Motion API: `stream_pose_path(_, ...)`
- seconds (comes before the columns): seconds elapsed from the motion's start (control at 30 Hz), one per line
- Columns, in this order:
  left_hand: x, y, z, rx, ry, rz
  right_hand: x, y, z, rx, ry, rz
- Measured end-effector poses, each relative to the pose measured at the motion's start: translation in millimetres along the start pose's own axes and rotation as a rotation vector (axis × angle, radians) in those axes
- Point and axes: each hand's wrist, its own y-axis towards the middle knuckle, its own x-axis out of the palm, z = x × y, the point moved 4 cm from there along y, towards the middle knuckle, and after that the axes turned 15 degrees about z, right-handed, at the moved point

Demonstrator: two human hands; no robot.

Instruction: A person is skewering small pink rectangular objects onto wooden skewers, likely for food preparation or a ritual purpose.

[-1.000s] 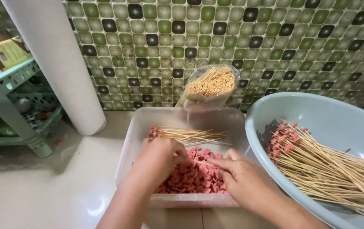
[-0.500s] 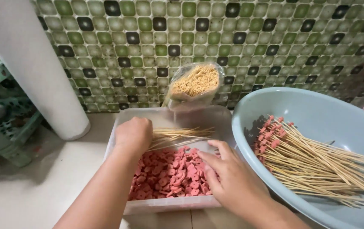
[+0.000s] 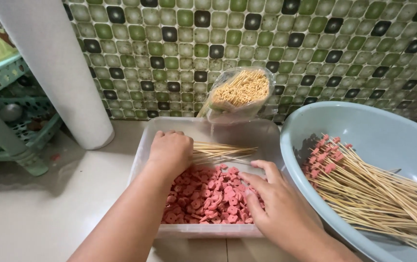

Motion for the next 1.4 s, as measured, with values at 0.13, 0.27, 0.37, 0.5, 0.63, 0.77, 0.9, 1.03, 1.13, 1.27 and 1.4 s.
stream_pose_path(0.13, 1.7, 6.7, 0.6, 0.041, 0.089, 0.05, -1.7, -0.8, -1.1, 0.044, -0.013, -0.042)
stream_pose_path(0.27, 4.1, 6.0, -2.9, -0.039, 0.103, 0.056, 6.0, -0.7, 7.5, 0.005, 0.001, -0.017)
stream_pose_path(0.37, -19.6, -0.2, 2.2, -0.145, -0.046, 0.061, 6.4, -0.5, 8.3, -0.032, -0.034, -0.039)
stream_pose_path(0.5, -40.9, 2.4, 2.9, -0.237, -0.194, 0.522, 6.1, 1.1, 6.8, 0.034, -0.061, -0.065)
stream_pose_path(0.63, -100.4, -12.7, 17.7, -0.244, -0.512, 0.917, 0.3, 0.8, -1.2, 0.086, -0.122, -0.145)
stream_pose_path(0.77, -126.3, -13.9, 36.0, -0.012, -0.53, 1.109, -1.9, 0.6, -2.6, 0.199, -0.294, -0.257)
stream_pose_path(0.9, -118.8, -5.7, 41.2, 0.041, -0.468, 1.073, -3.4, 1.3, -4.7, 0.183, -0.279, -0.27)
stream_pose_path(1.03, -123.0, -3.0, 46.6, 0.013, -0.473, 0.999, -4.6, -0.1, -5.0, 0.195, -0.272, -0.254)
stream_pose_path(1.13, -129.1, 0.1, 50.7, 0.041, -0.525, 0.959, -8.3, -0.3, -10.5, 0.205, -0.257, -0.239)
stream_pose_path(1.27, -129.9, -2.0, 50.1, 0.087, -0.658, 0.946, -11.8, 1.0, -15.4, 0.242, -0.242, -0.292)
stream_pose_path(1.4, -140.8, -22.6, 58.3, 0.185, -0.702, 1.047, -7.7, 0.3, -9.3, 0.249, -0.21, -0.297)
